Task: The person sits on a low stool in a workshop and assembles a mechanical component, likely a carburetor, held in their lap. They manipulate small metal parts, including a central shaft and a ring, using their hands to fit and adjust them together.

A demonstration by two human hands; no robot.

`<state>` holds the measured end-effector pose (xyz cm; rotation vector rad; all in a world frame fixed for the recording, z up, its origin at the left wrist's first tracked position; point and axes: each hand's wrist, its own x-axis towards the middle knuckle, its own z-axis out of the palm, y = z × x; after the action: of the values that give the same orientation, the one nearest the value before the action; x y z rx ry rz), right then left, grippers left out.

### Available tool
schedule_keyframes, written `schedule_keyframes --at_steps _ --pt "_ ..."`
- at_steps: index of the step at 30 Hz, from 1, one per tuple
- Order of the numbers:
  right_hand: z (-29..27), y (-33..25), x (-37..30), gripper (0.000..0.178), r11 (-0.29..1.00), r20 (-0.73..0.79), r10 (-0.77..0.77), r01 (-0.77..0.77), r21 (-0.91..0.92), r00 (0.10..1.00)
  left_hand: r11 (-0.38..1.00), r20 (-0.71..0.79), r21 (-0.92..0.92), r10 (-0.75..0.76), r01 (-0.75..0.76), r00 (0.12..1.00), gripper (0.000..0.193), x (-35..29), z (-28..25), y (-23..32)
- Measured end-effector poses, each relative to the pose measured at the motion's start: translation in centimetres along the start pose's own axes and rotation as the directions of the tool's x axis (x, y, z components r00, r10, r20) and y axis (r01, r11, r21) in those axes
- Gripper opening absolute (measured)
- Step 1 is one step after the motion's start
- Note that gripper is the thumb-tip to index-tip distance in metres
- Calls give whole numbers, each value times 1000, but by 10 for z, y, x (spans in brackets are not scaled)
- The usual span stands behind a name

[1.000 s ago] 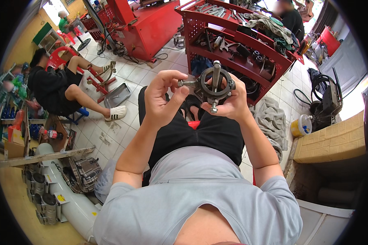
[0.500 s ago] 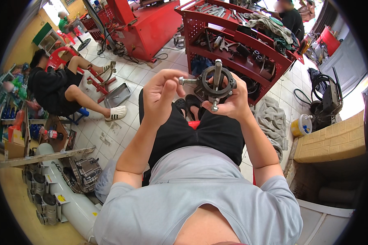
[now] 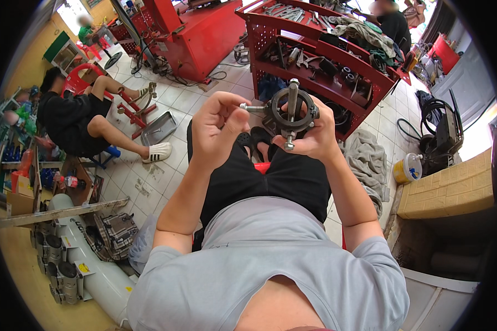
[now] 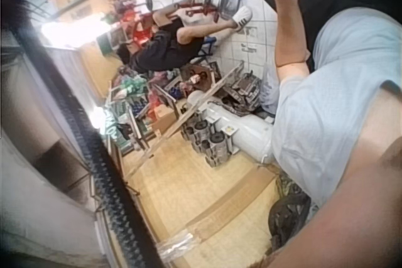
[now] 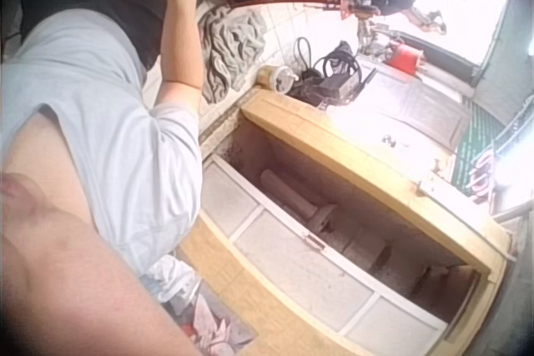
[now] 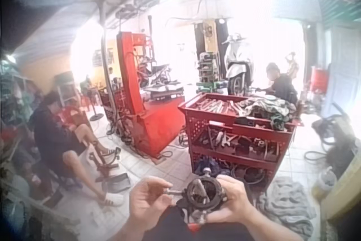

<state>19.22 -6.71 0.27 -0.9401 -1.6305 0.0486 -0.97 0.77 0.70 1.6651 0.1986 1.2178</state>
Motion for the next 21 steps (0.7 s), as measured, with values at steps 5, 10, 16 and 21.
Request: schedule_keyframes --at_steps 5,10,16,21 --pt "1 -1 -1 43 1000 8 13 -13 -3 1000 996 0 -84 -23 22 1000 41 0 0 0" --pt "0 0 -1 43 1000 3 0 0 -3 1000 999 43 -23 -21 22 999 46 1 -2 -1" --pt "0 -1 -2 43 1000 15 6 -6 -18 1000 997 -99 -63 43 -50 994 48 1 14 6" --pt "0 -3 -2 43 999 17 10 -9 -41 1000 999 24 -25 -46 47 999 48 1 -3 -3"
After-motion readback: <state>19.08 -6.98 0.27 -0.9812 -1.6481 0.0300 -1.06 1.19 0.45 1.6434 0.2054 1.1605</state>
